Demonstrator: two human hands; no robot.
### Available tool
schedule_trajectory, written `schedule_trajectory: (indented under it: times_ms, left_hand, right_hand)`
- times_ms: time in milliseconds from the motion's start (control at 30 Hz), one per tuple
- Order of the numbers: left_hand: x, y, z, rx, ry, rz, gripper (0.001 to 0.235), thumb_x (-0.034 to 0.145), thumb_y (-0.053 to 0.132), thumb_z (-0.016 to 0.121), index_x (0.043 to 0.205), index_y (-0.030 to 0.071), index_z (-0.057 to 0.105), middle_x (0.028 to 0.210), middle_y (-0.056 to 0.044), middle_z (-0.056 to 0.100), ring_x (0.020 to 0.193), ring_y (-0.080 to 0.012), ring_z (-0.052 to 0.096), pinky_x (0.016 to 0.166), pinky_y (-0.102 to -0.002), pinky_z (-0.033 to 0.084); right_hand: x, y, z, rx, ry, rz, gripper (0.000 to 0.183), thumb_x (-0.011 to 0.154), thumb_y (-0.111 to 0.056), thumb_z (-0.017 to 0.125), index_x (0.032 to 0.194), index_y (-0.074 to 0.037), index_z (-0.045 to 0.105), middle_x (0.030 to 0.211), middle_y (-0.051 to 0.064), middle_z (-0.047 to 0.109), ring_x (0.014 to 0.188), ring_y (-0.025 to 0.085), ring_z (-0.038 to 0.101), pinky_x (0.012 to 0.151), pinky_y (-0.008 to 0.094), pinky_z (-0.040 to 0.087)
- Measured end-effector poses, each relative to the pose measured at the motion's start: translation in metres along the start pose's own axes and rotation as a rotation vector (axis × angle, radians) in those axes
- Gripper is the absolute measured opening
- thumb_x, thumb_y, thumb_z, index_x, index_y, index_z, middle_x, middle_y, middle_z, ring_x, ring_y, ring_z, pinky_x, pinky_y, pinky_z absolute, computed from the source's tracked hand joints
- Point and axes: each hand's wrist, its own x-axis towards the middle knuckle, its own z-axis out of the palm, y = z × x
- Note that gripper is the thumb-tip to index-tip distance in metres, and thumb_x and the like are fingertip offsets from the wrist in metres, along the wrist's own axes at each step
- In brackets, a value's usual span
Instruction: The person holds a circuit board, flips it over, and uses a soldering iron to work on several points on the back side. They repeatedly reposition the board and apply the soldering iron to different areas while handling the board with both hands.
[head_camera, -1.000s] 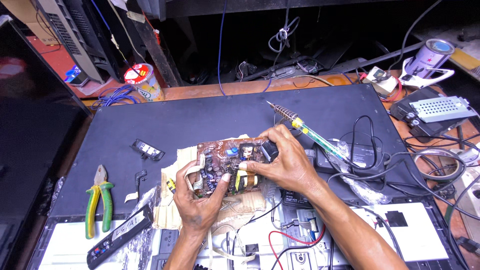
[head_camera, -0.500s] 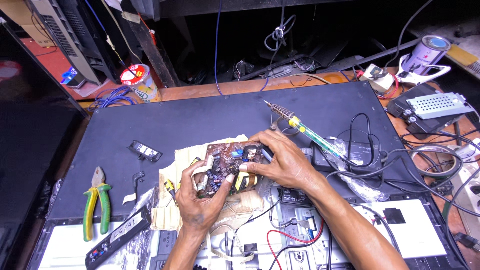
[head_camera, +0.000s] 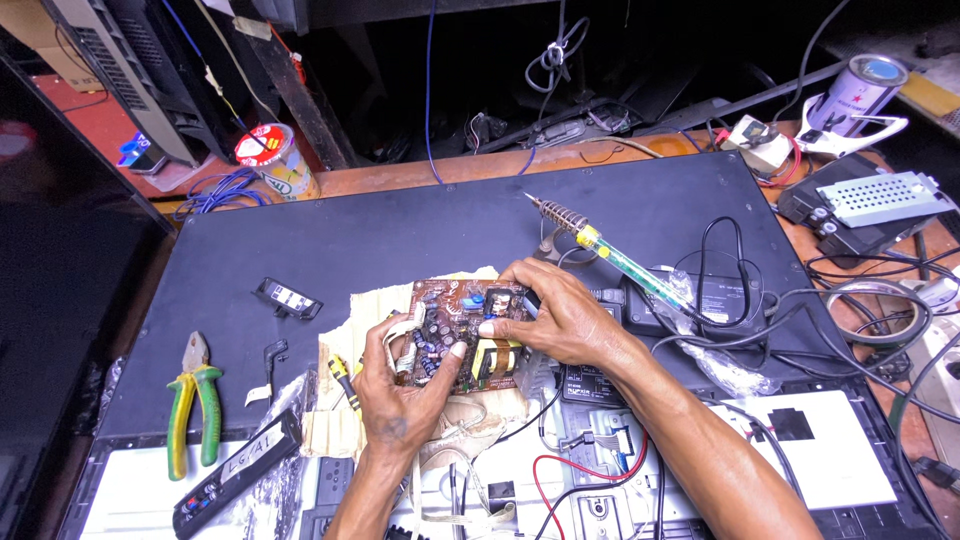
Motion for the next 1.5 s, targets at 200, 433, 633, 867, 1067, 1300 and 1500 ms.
schedule_trajectory:
  times_ms: [200,433,633,867,1067,1300,1500]
  left_hand:
    - [0.000,-0.005,0.002,-0.058,-0.016,-0.042,0.054,0.080,0.033,0.081,0.122,0.013,0.055,0.105,-0.009,0.077,0.087,-0.0202,0.080,0.082,-0.028,0.065]
    - [0.004,-0.014,0.002,-0.054,-0.035,-0.168,0.055,0.076,0.037,0.083,0.121,0.018,0.056,0.113,-0.009,0.076,0.103,-0.0248,0.078,0.093,-0.036,0.066]
    - [0.010,-0.011,-0.001,-0.314,0.050,-0.458,0.068,0.069,0.026,0.085,0.127,0.008,0.055,0.126,-0.010,0.064,0.131,-0.0288,0.062,0.105,-0.049,0.061]
    - [0.007,-0.026,0.003,-0.783,0.178,-0.329,0.062,0.077,0.000,0.079,0.131,0.001,0.049,0.107,-0.015,0.073,0.088,-0.0233,0.073,0.083,-0.036,0.065]
    - [0.013,-0.007,-0.005,-0.506,0.126,-0.376,0.071,0.068,0.016,0.083,0.131,0.008,0.053,0.123,-0.012,0.065,0.110,-0.0219,0.066,0.095,-0.035,0.055]
    - [0.014,-0.010,-0.011,-0.406,0.096,-0.228,0.090,0.062,0.033,0.087,0.139,0.005,0.048,0.140,-0.012,0.054,0.120,-0.0292,0.067,0.106,-0.037,0.054]
    - [0.013,-0.011,-0.019,-0.237,0.037,-0.305,0.093,0.058,0.041,0.085,0.139,0.013,0.050,0.143,-0.009,0.054,0.137,-0.0205,0.051,0.105,-0.040,0.048]
  right_hand:
    - [0.000,0.006,0.003,-0.008,-0.014,0.013,0.039,0.088,-0.051,0.072,0.103,-0.017,0.059,0.094,-0.001,0.062,0.085,0.017,0.060,0.079,0.032,0.044]
    - [-0.001,-0.006,-0.013,0.001,-0.148,0.070,0.048,0.091,-0.049,0.066,0.126,-0.016,0.061,0.115,0.003,0.068,0.075,0.017,0.062,0.075,0.033,0.049]
    - [-0.006,-0.016,-0.021,0.053,-0.038,-0.081,0.069,0.092,-0.046,0.068,0.149,-0.015,0.044,0.138,0.011,0.052,0.116,0.024,0.059,0.102,0.038,0.049]
    - [-0.008,-0.062,-0.036,0.188,-0.212,0.335,0.114,0.069,-0.059,0.077,0.160,-0.022,0.019,0.162,0.017,0.032,0.142,0.034,0.046,0.114,0.047,0.040]
    - [-0.015,-0.076,-0.036,0.231,-0.124,0.249,0.077,0.075,-0.032,0.082,0.142,-0.019,0.046,0.117,-0.004,0.076,0.085,0.008,0.068,0.083,0.026,0.055]
    - [-0.018,-0.093,-0.039,0.168,-0.187,0.294,0.054,0.080,-0.037,0.083,0.121,-0.019,0.053,0.077,-0.008,0.075,0.056,0.008,0.059,0.055,0.030,0.047]
    - [-0.022,-0.096,-0.037,0.214,-0.120,0.083,0.063,0.079,-0.034,0.080,0.132,-0.016,0.051,0.114,-0.005,0.081,0.099,0.010,0.077,0.087,0.028,0.056]
